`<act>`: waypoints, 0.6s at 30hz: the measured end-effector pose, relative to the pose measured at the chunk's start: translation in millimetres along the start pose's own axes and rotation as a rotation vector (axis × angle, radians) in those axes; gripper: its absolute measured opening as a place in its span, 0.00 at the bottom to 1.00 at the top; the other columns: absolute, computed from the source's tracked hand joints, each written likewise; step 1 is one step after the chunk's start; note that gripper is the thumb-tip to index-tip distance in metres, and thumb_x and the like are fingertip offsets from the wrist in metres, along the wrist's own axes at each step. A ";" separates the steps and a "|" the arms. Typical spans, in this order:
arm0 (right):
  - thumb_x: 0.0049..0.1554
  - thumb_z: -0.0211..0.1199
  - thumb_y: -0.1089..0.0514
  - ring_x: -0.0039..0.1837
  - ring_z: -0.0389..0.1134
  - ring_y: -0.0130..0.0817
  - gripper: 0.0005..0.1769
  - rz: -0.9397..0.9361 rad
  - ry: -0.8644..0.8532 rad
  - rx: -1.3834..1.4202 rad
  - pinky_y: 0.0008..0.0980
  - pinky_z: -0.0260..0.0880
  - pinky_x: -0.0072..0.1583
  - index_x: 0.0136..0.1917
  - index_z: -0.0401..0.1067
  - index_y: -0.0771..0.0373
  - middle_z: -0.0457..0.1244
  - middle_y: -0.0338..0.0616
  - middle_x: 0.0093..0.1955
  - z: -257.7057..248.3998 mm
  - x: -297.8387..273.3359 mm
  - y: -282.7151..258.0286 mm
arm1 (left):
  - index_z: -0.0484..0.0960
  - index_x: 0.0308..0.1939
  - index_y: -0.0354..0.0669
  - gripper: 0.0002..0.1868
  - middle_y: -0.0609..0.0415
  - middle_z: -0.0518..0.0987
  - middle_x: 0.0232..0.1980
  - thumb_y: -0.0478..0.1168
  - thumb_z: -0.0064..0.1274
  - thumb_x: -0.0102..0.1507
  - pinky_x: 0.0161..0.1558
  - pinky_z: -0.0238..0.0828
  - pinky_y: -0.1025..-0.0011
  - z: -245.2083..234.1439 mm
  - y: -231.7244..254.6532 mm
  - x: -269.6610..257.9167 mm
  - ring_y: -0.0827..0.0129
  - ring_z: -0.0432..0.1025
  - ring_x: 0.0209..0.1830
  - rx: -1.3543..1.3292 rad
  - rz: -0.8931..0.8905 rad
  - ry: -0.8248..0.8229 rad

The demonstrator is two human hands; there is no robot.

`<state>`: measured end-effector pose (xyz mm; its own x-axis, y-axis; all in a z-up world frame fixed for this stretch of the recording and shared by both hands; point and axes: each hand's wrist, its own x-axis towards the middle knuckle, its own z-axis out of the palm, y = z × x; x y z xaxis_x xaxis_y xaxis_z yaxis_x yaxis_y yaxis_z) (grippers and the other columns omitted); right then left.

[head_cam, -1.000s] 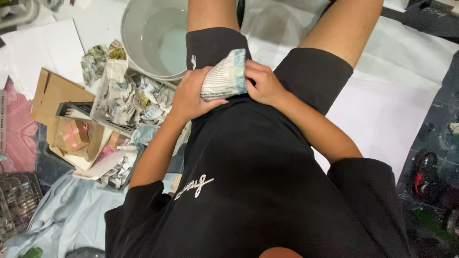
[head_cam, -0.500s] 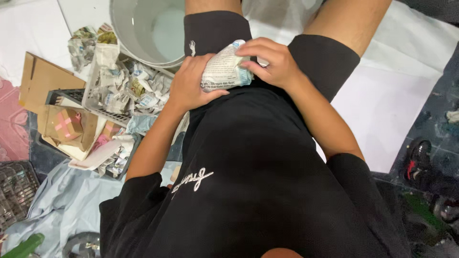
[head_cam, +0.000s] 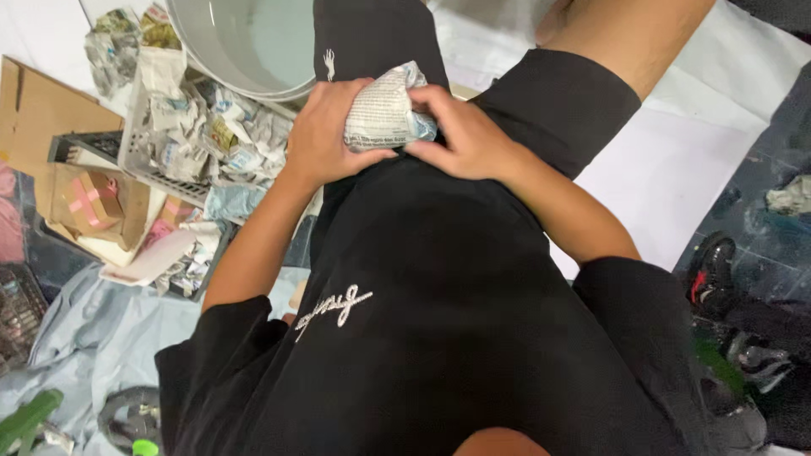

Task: The person sits on the floor and wraps small ceramic items, including a mug and a bowl, with newspaper. They fold the paper around each item and place the wrapped pieces onto a nearby shelf.

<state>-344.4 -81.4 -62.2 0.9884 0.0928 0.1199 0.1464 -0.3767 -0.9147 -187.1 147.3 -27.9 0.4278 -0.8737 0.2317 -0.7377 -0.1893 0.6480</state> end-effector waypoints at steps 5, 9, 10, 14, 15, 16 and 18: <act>0.66 0.64 0.57 0.67 0.65 0.36 0.23 0.110 0.112 0.316 0.38 0.67 0.68 0.66 0.56 0.65 0.63 0.50 0.61 10.8 20.3 19.3 | 0.73 0.64 0.36 0.47 0.43 0.78 0.60 0.56 0.76 0.49 0.58 0.69 0.57 -1.4 4.7 26.4 0.46 0.70 0.55 0.042 0.013 -0.014; 0.65 0.63 0.57 0.65 0.65 0.33 0.22 0.095 0.029 0.252 0.35 0.66 0.66 0.64 0.55 0.65 0.61 0.48 0.60 7.5 10.6 60.5 | 0.73 0.63 0.37 0.47 0.45 0.77 0.58 0.53 0.75 0.46 0.57 0.70 0.56 6.0 1.2 35.8 0.46 0.71 0.55 0.098 -0.028 -0.053; 0.65 0.62 0.56 0.64 0.65 0.32 0.21 0.128 0.010 0.227 0.34 0.67 0.65 0.63 0.55 0.64 0.62 0.46 0.59 6.4 11.1 70.0 | 0.73 0.63 0.37 0.47 0.45 0.78 0.58 0.52 0.74 0.45 0.57 0.70 0.56 7.8 -1.0 41.3 0.46 0.71 0.56 0.107 -0.034 -0.065; 0.69 0.60 0.56 0.67 0.62 0.30 0.20 0.097 0.048 0.568 0.33 0.63 0.69 0.66 0.56 0.65 0.61 0.45 0.63 2.2 21.6 86.7 | 0.71 0.64 0.38 0.46 0.43 0.77 0.54 0.48 0.74 0.45 0.52 0.72 0.55 14.9 2.5 63.0 0.46 0.72 0.54 0.190 -0.191 -0.137; 0.68 0.61 0.57 0.66 0.62 0.31 0.20 0.101 0.103 0.557 0.33 0.64 0.68 0.67 0.58 0.65 0.61 0.45 0.62 3.3 25.9 84.1 | 0.71 0.63 0.37 0.47 0.42 0.77 0.54 0.47 0.74 0.44 0.52 0.72 0.55 13.2 3.3 68.5 0.46 0.72 0.54 0.187 -0.178 -0.143; 0.67 0.62 0.57 0.65 0.62 0.31 0.20 0.111 0.151 0.538 0.33 0.64 0.68 0.67 0.60 0.66 0.61 0.45 0.61 -1.6 32.9 81.0 | 0.70 0.63 0.36 0.47 0.42 0.77 0.54 0.46 0.73 0.43 0.51 0.72 0.55 13.9 4.3 77.8 0.46 0.72 0.54 0.175 -0.167 -0.141; 0.64 0.65 0.58 0.61 0.64 0.34 0.21 0.097 0.233 0.424 0.34 0.66 0.65 0.66 0.64 0.66 0.62 0.45 0.58 -25.5 48.1 68.0 | 0.68 0.65 0.35 0.49 0.40 0.76 0.55 0.45 0.73 0.43 0.50 0.71 0.54 7.6 5.1 99.7 0.44 0.72 0.54 0.147 -0.218 -0.187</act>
<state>-285.9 -126.1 -108.8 0.9864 -0.1508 0.0656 0.0723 0.0398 -0.9966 -152.2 55.8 -7.0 0.4902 -0.8703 -0.0473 -0.7131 -0.4317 0.5524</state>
